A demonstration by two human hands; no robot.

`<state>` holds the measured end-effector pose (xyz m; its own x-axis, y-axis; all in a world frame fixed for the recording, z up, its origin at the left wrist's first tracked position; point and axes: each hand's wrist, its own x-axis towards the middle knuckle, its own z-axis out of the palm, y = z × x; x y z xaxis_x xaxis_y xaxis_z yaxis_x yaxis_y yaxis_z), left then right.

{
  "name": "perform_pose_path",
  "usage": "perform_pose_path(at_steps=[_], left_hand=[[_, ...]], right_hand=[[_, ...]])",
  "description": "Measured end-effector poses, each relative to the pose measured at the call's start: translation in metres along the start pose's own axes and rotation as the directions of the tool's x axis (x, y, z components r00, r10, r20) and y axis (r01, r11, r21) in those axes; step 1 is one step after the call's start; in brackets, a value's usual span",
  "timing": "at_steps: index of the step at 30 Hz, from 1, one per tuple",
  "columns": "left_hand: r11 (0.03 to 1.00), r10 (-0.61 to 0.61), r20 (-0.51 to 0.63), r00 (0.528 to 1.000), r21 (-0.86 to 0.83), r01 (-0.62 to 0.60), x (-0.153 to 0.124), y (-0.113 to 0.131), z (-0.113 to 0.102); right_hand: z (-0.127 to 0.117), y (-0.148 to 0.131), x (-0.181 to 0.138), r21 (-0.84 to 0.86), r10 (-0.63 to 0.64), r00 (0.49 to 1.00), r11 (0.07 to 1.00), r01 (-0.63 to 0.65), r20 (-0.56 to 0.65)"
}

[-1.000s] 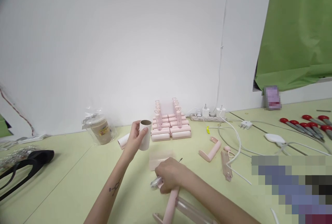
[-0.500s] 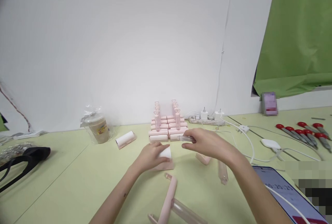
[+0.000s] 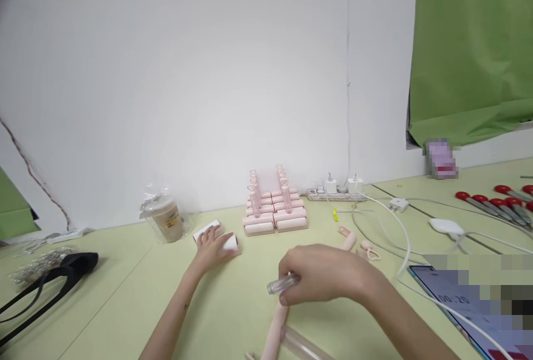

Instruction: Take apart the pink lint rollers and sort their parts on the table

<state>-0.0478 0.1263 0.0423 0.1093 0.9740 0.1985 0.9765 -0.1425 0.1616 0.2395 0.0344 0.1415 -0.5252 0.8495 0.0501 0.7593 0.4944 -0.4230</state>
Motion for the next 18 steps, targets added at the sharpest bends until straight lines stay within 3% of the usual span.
perform_pose_path(at_steps=[3,8,13,18], left_hand=[[0.989,-0.141,-0.03,0.989,0.031,0.142,0.006,-0.028,0.0],[0.984,-0.176,-0.055,0.983,0.017,0.177,0.014,-0.047,-0.001],[0.989,-0.148,-0.005,0.989,-0.03,0.147,0.028,-0.057,-0.003],[0.983,-0.017,0.038,0.999,-0.184,0.023,0.036,-0.068,-0.008]], right_hand=[[0.012,-0.012,0.007,-0.076,-0.026,0.978,0.996,0.042,0.208],[0.028,-0.018,0.016,-0.074,-0.005,0.963,0.997,0.025,0.269],[0.052,-0.006,0.014,-0.176,0.095,0.981,0.982,-0.065,0.172],[0.09,0.017,-0.007,-0.268,0.076,0.992,0.962,-0.046,0.103]])
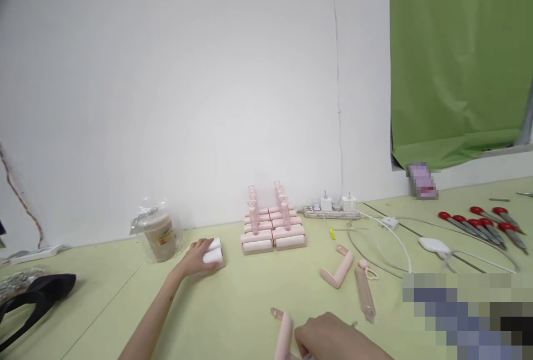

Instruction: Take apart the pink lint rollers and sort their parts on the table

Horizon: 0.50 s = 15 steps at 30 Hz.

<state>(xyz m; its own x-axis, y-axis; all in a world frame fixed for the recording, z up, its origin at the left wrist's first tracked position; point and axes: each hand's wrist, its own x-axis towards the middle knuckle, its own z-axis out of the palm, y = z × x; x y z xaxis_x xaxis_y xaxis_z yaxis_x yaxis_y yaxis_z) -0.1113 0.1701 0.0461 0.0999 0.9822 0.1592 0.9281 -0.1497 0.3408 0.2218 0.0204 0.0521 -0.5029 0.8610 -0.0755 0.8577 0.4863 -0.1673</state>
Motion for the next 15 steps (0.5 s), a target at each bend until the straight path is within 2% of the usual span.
perform_pose_path(at_steps=[4,7,9,11,12,13,15], left_hand=[[0.984,-0.011,-0.066,0.998,-0.178,-0.001,-0.008,0.011,-0.012],[0.935,-0.05,-0.084,0.995,-0.355,0.017,-0.033,0.042,-0.003],[0.882,-0.032,0.019,0.999,-0.47,0.037,-0.06,0.069,0.02],[0.813,0.017,0.192,0.981,-0.574,0.098,-0.089,0.095,0.051],[0.679,0.083,0.321,0.943,-0.711,0.183,-0.102,0.106,0.066],[0.553,0.155,0.382,0.911,-0.798,0.24,-0.113,0.115,0.078],[0.342,0.247,0.384,0.89,-0.894,0.29,-0.129,0.126,0.092]], right_hand=[[0.016,0.001,-0.007,0.009,-0.05,0.997,0.999,0.051,-0.062],[0.014,-0.003,-0.003,-0.023,-0.074,0.982,0.997,0.071,-0.176],[0.014,-0.005,0.003,-0.045,-0.111,0.957,0.994,0.102,-0.269],[0.019,-0.006,0.01,-0.114,-0.189,0.913,0.981,0.157,-0.362],[0.024,-0.007,0.013,-0.177,-0.237,0.883,0.968,0.178,-0.406],[0.031,-0.007,0.017,-0.251,-0.285,0.852,0.95,0.188,-0.439],[0.046,-0.007,0.021,-0.377,-0.364,0.809,0.906,0.193,-0.462]])
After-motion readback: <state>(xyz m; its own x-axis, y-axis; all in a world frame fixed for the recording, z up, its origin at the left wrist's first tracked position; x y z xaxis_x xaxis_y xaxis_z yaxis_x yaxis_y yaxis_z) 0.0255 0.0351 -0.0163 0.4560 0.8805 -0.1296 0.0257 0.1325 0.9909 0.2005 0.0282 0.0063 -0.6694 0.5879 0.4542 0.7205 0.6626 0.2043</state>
